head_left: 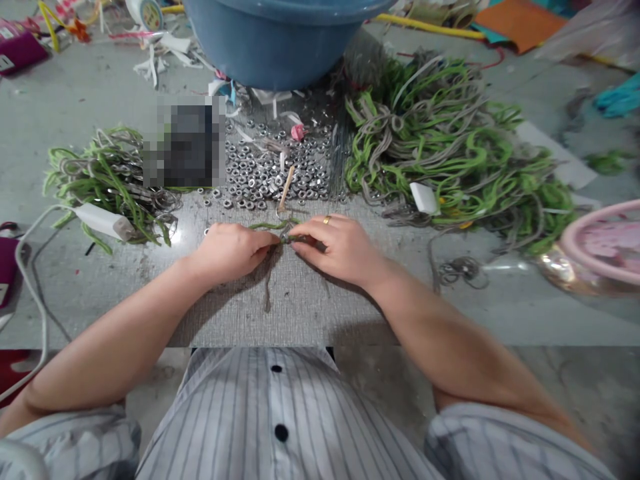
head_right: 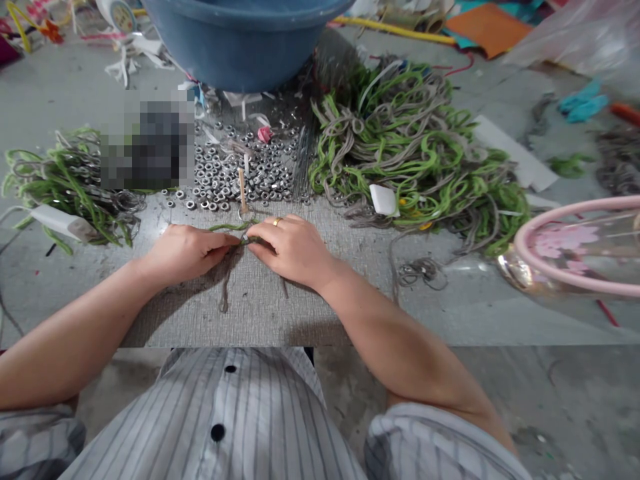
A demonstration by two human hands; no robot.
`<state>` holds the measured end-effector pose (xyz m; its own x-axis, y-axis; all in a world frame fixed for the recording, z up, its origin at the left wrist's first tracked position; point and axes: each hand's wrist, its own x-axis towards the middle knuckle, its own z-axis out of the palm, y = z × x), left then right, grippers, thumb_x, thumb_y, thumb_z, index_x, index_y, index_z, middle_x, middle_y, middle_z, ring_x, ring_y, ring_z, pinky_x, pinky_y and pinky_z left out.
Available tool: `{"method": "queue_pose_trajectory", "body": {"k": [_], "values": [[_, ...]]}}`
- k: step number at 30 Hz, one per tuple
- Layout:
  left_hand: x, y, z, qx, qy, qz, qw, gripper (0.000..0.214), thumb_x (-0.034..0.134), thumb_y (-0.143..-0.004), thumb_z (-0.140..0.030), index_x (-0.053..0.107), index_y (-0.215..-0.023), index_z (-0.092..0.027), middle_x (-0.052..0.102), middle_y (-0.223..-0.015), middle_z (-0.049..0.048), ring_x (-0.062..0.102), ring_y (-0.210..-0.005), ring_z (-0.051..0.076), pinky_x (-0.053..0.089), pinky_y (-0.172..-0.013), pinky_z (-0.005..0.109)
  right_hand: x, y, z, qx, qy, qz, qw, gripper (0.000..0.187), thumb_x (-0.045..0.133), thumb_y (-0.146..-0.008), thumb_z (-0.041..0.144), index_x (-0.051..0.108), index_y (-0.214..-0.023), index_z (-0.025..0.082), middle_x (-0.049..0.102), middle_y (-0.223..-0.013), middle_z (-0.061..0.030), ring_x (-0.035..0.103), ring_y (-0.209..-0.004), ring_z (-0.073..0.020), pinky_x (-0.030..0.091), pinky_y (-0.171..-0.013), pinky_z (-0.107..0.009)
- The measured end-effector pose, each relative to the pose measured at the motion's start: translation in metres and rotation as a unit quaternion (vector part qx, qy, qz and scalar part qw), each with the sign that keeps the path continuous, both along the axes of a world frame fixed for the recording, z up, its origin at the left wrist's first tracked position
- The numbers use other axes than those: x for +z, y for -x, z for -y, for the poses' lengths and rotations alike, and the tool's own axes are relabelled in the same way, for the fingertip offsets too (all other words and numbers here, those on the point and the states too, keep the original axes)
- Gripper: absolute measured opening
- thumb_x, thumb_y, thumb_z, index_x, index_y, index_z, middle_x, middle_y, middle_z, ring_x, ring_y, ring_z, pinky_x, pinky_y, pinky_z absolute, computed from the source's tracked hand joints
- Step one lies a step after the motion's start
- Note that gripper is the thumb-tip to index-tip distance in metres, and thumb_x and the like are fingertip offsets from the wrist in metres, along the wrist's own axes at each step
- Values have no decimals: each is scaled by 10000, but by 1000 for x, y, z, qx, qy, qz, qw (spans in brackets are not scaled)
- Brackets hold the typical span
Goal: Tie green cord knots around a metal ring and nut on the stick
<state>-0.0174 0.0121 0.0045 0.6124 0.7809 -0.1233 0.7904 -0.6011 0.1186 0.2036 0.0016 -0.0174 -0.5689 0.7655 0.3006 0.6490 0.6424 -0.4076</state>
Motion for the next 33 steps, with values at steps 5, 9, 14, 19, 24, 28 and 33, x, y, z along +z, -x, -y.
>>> {"method": "queue_pose_trajectory", "body": {"k": [5, 9, 14, 19, 24, 28, 33], "values": [[4, -1, 0, 7, 30, -24, 999, 378, 432, -919, -318, 694, -1192, -318, 768, -875, 34, 681, -688, 212, 417, -557, 265, -11, 6, -3, 2, -9, 30, 1000, 273, 510, -958, 364, 669, -1066, 170, 742, -842, -55, 677, -778, -205, 397, -711, -313], [3, -1, 1, 14, 7, -37, 999, 376, 426, -909, -315, 714, -1149, -280, 753, -795, 49, 665, -646, 216, 403, -541, 272, -12, 6, -4, -1, -15, 41, 999, 233, 525, -943, 328, 678, -998, 160, 739, -793, -50, 675, -736, -204, 379, -711, -314], [1, 1, 2, 33, -26, -27, 999, 369, 419, -888, -281, 734, -1077, -245, 703, -669, 54, 630, -579, 213, 397, -524, 281, -11, 4, -3, -24, -5, 48, 999, 210, 534, -914, 337, 672, -945, 182, 693, -685, -20, 636, -656, -186, 358, -707, -302], [1, 2, 2, 33, -33, -21, 999, 365, 433, -880, -264, 730, -1092, -265, 696, -646, 46, 631, -571, 202, 368, -505, 267, -10, 4, -4, -30, -8, 56, 998, 211, 547, -895, 332, 676, -945, 172, 680, -669, -19, 630, -644, -186, 355, -710, -303], [4, -2, 2, 13, -21, -24, 999, 421, 452, -880, -241, 663, -1234, -329, 733, -720, 36, 652, -587, 197, 348, -495, 254, -9, 4, -4, -24, 2, 60, 998, 213, 558, -885, 322, 680, -961, 164, 666, -656, -15, 623, -640, -184, 352, -709, -304], [6, -6, 1, -10, -1, -47, 999, 463, 433, -897, -244, 599, -1319, -341, 751, -782, 44, 677, -633, 215, 378, -516, 262, -8, 4, -4, -31, 18, 60, 998, 217, 570, -879, 334, 673, -977, 170, 642, -637, -2, 606, -629, -181, 349, -710, -302], [7, -10, 1, -11, 18, -64, 998, 488, 412, -908, -245, 551, -1363, -355, 755, -821, 46, 692, -671, 241, 428, -553, 286, -8, 5, -4, -38, 33, 61, 997, 221, 591, -871, 334, 669, -991, 167, 624, -624, 5, 596, -620, -178, 351, -715, -302]]}}
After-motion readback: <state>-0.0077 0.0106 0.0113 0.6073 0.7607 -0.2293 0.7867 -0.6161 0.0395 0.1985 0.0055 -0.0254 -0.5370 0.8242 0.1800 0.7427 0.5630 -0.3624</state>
